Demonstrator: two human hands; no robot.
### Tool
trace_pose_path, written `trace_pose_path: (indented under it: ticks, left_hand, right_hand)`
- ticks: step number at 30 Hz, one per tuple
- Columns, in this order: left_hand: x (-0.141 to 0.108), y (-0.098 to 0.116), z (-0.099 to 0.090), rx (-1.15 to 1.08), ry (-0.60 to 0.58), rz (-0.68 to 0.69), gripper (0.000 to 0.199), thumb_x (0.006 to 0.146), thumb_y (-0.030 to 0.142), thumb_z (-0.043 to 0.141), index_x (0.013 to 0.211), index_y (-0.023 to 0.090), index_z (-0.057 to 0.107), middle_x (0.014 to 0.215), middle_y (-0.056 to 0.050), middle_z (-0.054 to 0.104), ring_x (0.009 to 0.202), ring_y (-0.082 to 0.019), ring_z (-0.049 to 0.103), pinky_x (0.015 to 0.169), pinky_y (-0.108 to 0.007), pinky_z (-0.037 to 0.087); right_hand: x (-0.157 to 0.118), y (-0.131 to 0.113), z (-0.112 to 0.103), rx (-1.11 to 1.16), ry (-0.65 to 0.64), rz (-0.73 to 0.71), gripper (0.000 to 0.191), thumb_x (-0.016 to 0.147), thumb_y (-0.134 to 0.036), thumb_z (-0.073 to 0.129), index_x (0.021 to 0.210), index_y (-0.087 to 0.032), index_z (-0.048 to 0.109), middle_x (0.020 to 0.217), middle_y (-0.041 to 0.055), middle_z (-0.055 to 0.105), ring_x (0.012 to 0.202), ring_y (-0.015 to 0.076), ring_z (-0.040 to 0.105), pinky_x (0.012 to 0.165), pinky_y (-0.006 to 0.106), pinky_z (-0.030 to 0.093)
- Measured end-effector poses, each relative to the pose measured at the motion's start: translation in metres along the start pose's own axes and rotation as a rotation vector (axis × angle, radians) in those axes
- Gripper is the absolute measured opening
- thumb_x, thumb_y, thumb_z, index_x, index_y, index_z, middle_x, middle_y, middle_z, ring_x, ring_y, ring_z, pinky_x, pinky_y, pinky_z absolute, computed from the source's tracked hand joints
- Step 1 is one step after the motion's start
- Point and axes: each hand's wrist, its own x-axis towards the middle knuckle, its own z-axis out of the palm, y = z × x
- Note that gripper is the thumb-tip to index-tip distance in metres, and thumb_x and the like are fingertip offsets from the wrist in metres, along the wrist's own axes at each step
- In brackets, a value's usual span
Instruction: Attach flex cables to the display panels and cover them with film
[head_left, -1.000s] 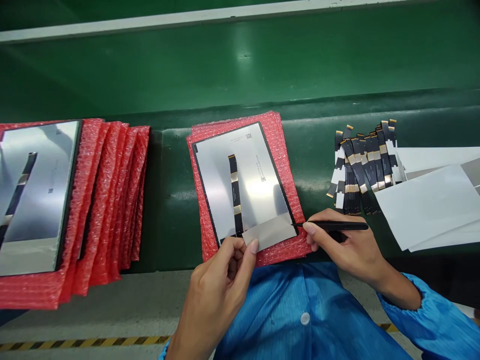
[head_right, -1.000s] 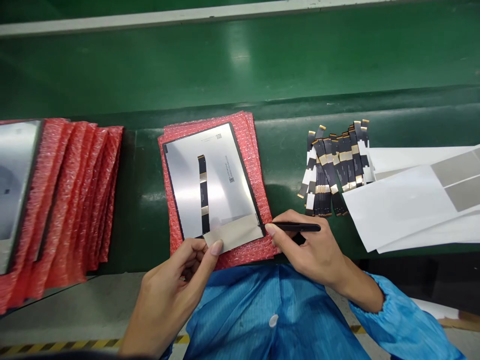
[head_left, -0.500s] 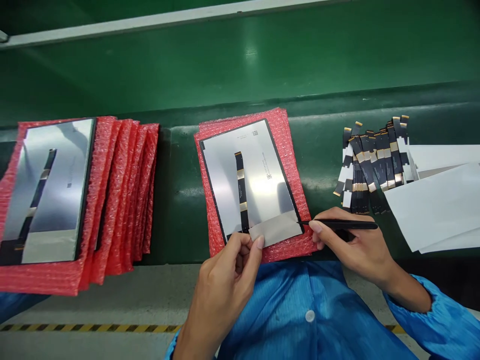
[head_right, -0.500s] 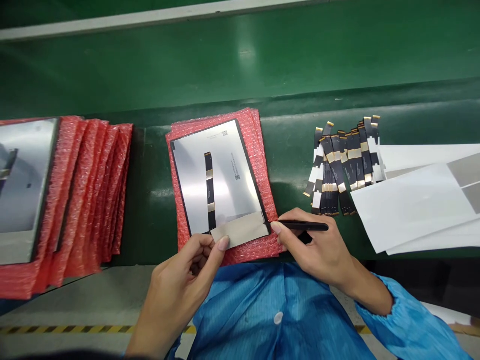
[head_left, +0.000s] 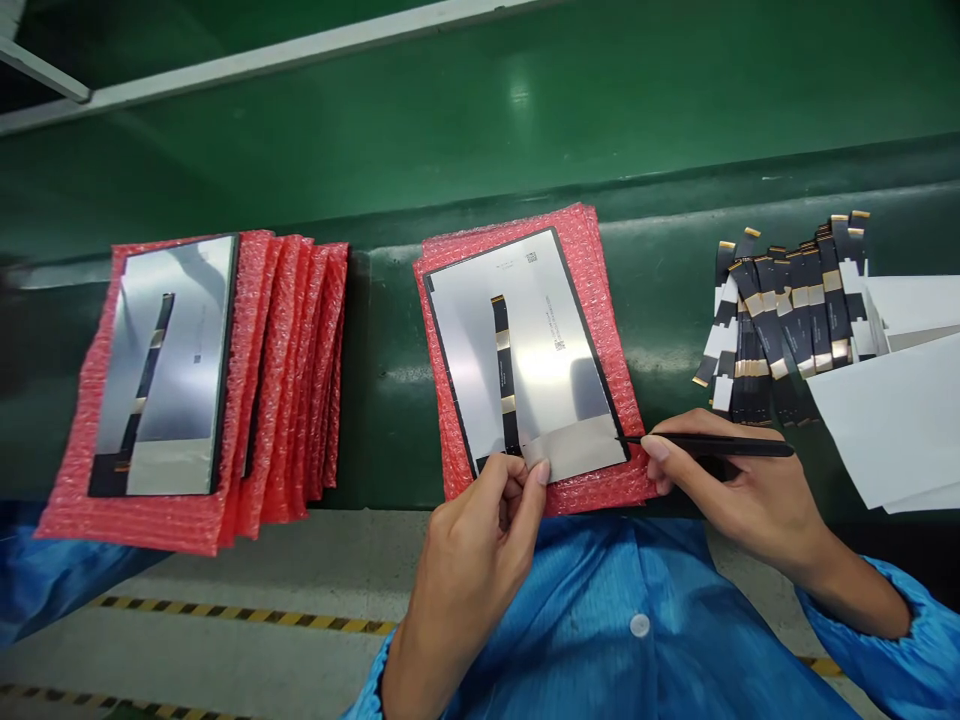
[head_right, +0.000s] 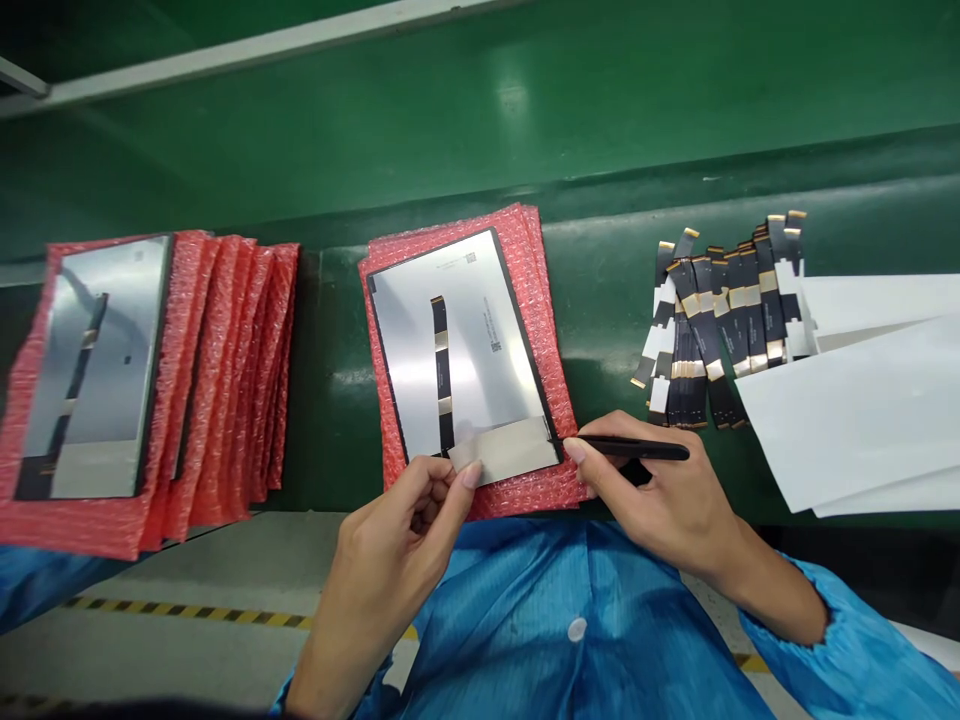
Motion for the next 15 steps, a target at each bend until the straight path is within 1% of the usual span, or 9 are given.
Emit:
trace_pose_path:
  ticks: [15]
  left_hand:
    - [0.0012, 0.0, 0.0004, 0.031, -0.005, -0.005, 0.024, 0.093, 0.044, 0.054, 0.079, 0.025, 0.055, 0.057, 0.012, 0.051, 0.042, -0.002, 0.046, 0.042, -0.013, 0.036]
  right_hand:
    - [-0.0003, -0.0008, 0.0013, 0.003, 0.025, 0.001, 0.01, 0.085, -0.038, 0.067, 0.078, -0.039, 0.072, 0.064, -0.0053, 0.073, 0.052, 0.0185, 0.072, 0.046, 0.03, 0.063]
